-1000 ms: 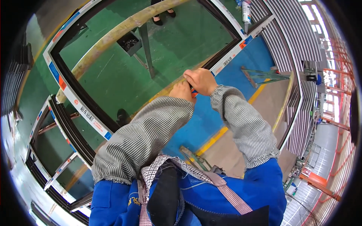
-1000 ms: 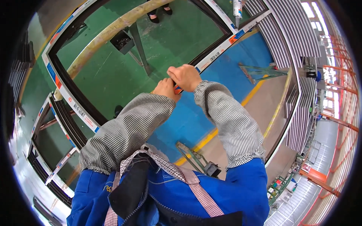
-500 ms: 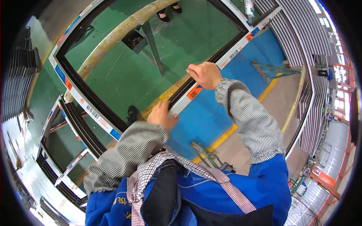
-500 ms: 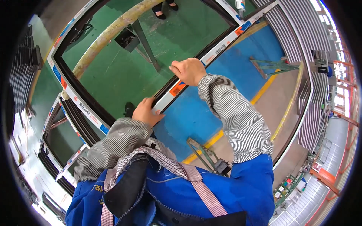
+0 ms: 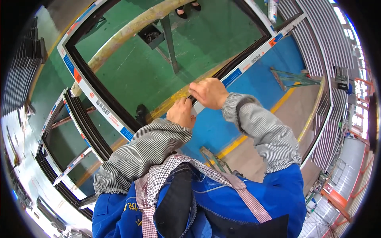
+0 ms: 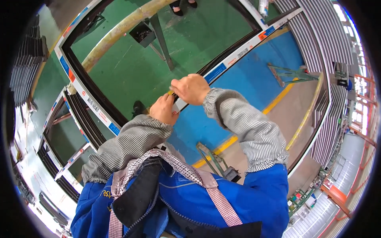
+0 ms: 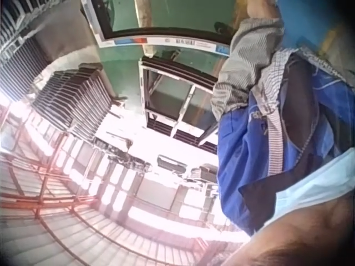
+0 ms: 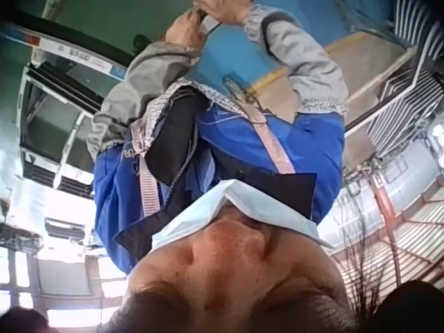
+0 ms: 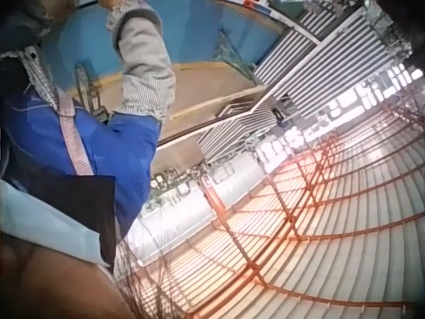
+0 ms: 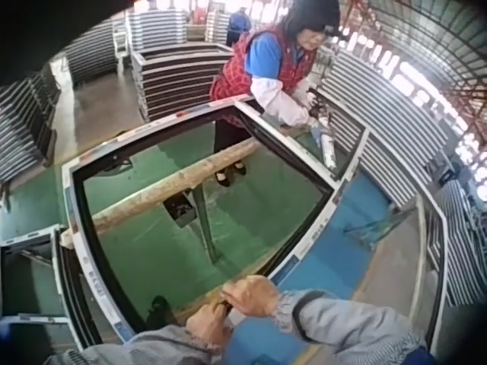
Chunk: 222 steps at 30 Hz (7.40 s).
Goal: Assembling an industrial window frame by fitting rubber gaskets and preparing the structure for glazing.
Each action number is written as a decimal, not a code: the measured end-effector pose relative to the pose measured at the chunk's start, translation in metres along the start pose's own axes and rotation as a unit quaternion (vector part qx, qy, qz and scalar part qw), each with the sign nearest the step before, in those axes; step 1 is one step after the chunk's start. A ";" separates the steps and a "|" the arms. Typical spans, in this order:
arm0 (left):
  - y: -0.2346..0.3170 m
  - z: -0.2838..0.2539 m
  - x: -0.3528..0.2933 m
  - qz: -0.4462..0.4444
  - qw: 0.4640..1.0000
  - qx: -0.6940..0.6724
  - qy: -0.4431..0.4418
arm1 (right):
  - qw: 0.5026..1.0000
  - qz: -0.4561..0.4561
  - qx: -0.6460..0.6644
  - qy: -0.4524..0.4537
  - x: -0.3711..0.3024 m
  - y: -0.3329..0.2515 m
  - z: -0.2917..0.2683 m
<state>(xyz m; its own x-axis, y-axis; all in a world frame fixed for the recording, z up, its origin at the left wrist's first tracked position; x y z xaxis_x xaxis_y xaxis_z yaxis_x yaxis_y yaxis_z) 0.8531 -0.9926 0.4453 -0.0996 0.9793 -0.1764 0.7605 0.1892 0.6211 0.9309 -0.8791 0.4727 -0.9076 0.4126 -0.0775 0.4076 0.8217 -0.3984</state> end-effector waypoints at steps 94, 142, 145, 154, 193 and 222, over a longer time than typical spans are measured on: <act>0.060 0.047 0.091 0.104 0.993 -0.050 -0.038 | 0.982 0.163 -0.005 0.092 -0.021 0.124 -0.050; -0.599 -0.577 -0.151 -0.103 0.931 0.062 0.346 | 0.919 0.215 -0.168 0.284 0.574 -0.298 0.010; -0.647 -0.617 -0.103 -0.147 0.916 0.043 0.370 | 0.943 0.182 -0.177 0.215 0.678 -0.273 0.010; -0.749 -0.730 0.030 -0.175 0.905 0.062 0.382 | 0.992 0.104 -0.053 0.055 0.885 -0.281 0.022; -0.527 -0.830 0.885 0.450 0.892 0.005 0.045 | 0.684 0.491 0.032 0.538 0.986 0.068 -0.237; -0.030 -0.443 0.966 0.814 0.436 -0.071 -0.377 | 0.089 0.759 -0.019 0.645 0.732 0.248 -0.239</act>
<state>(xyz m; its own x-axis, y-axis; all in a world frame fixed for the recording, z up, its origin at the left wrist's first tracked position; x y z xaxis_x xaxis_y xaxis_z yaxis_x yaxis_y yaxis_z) 0.4501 -0.0207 0.5945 0.7781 -0.4677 0.4192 -0.6234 -0.6566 0.4245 0.3919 -0.2795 0.5358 0.9522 -0.2578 0.1641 -0.0146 -0.5748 -0.8182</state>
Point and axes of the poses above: each hand's wrist, its own x-axis towards the middle knuckle, its own z-axis out of the palm, y = z × x, the point moved 5 cm from there along x, towards the middle knuckle, and after that the axes turned 1 degree about x, right-handed, at the moved point
